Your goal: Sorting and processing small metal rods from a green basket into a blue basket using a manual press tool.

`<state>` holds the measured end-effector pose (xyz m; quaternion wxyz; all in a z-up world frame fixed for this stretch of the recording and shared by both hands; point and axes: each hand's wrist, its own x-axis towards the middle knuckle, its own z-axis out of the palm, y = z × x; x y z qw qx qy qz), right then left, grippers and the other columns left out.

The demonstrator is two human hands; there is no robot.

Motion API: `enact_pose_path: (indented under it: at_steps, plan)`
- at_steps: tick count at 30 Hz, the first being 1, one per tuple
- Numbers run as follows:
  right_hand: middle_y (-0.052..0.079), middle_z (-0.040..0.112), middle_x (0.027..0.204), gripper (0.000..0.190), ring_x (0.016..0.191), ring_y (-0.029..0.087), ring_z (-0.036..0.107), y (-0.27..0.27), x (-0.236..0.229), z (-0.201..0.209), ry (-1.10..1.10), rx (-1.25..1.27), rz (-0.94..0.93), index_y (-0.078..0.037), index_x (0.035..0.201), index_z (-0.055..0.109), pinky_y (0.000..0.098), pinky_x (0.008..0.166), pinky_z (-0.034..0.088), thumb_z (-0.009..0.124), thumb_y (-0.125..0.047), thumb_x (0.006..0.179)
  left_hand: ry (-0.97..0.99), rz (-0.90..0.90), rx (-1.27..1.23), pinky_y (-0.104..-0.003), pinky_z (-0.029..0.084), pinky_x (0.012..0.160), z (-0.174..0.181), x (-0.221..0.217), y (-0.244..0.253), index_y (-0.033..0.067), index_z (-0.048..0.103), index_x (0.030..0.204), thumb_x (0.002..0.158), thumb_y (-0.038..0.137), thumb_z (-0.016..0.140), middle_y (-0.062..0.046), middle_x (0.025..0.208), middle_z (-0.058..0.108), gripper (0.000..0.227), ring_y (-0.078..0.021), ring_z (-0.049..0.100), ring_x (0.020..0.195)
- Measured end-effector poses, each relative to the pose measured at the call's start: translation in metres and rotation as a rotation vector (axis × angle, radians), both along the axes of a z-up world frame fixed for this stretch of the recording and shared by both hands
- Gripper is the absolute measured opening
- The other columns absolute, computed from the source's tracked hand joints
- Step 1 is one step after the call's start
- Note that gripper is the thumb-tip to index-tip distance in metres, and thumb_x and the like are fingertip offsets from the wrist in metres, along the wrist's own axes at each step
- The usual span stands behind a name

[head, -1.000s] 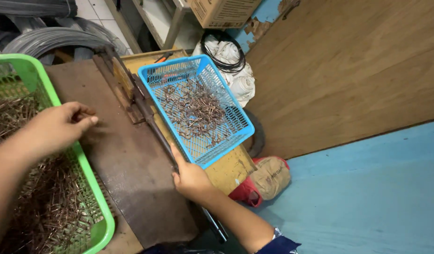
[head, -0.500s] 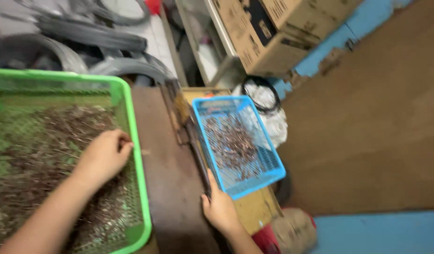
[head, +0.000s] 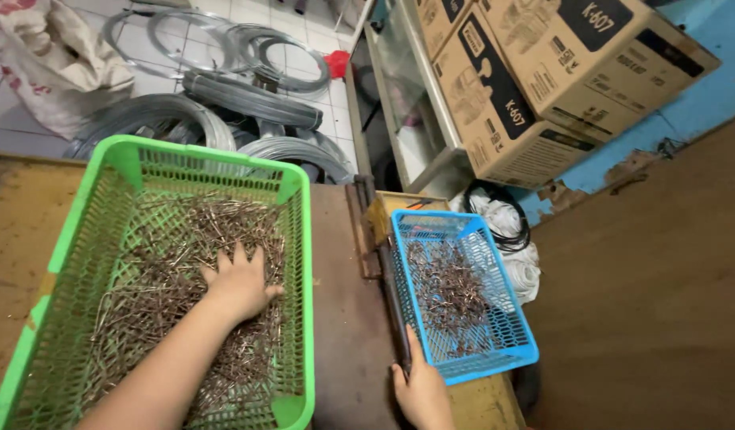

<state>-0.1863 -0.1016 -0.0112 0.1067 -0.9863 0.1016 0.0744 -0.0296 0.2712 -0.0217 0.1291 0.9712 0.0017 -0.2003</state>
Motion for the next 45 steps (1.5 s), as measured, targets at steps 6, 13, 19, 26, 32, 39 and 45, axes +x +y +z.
enact_pose_path:
  at_steps: [6,13,19,26,32,39,45]
  plan:
    - [0.018,0.082,0.096,0.084,0.082,0.044,0.079,0.004,0.000,0.006,0.008,-0.011,-0.007,-0.036,0.170,0.027,0.0548,0.071,0.060,0.066,-0.030,0.095,0.197,-0.063,0.036,-0.081,0.025,0.121,0.004,0.002,0.000,0.0140,0.048,0.161,0.107,0.057,0.057,-0.027,0.183,-0.006,0.070,-0.0601,0.009,0.163]
    - [0.020,0.082,0.095,0.090,0.083,0.045,0.078,-0.014,0.000,-0.018,-0.027,-0.008,-0.010,-0.036,0.171,0.026,0.0572,0.073,0.059,0.069,-0.028,0.092,0.205,-0.099,0.035,-0.084,0.028,0.116,0.004,0.000,-0.006,0.0130,0.045,0.162,0.091,0.014,0.065,-0.037,0.180,-0.007,0.074,-0.0682,0.013,0.159]
    - [0.016,0.083,0.084,0.094,0.073,0.040,0.080,-0.026,0.006,-0.032,-0.018,0.022,0.004,-0.038,0.172,0.022,0.0530,0.064,0.058,0.070,-0.027,0.092,0.204,-0.140,0.072,-0.086,0.026,0.116,0.013,0.000,-0.007,0.0139,0.041,0.165,0.098,0.013,0.054,-0.039,0.179,-0.006,0.068,-0.0711,0.013,0.156]
    - [0.016,0.084,0.096,0.093,0.079,0.042,0.081,-0.034,0.009,-0.041,0.001,0.018,0.039,-0.036,0.172,0.020,0.0519,0.067,0.061,0.068,-0.026,0.093,0.245,-0.144,0.062,-0.085,0.026,0.117,0.017,0.000,-0.006,0.0134,0.038,0.166,0.094,0.015,0.056,-0.039,0.179,-0.008,0.074,-0.0719,0.009,0.157]
    - [0.016,0.082,0.086,0.101,0.072,0.040,0.078,-0.012,0.004,-0.022,0.026,-0.090,0.002,-0.034,0.176,0.004,0.0518,0.066,0.057,0.066,-0.028,0.096,0.277,-0.095,-0.047,-0.085,0.019,0.120,0.024,-0.005,0.000,0.0066,0.040,0.163,0.090,0.026,0.055,-0.037,0.179,-0.011,0.077,-0.0668,0.004,0.161]
    - [0.017,0.082,0.095,0.097,0.078,0.042,0.077,0.008,0.001,0.009,0.062,-0.024,-0.039,-0.049,0.173,0.015,0.0540,0.071,0.056,0.067,-0.024,0.096,0.242,-0.090,0.080,-0.084,0.028,0.116,-0.015,0.004,-0.009,0.0120,0.033,0.163,0.080,0.067,0.098,-0.037,0.180,-0.011,0.119,-0.0651,0.008,0.162]
    - [0.016,0.084,0.094,0.099,0.080,0.042,0.079,-0.015,0.005,-0.020,0.037,0.010,-0.006,-0.049,0.173,0.014,0.0532,0.069,0.056,0.069,-0.025,0.094,0.168,-0.144,0.040,-0.088,0.034,0.108,-0.026,0.008,-0.007,0.0112,0.047,0.156,0.098,0.043,0.078,-0.046,0.176,-0.007,0.072,-0.0760,0.013,0.154]
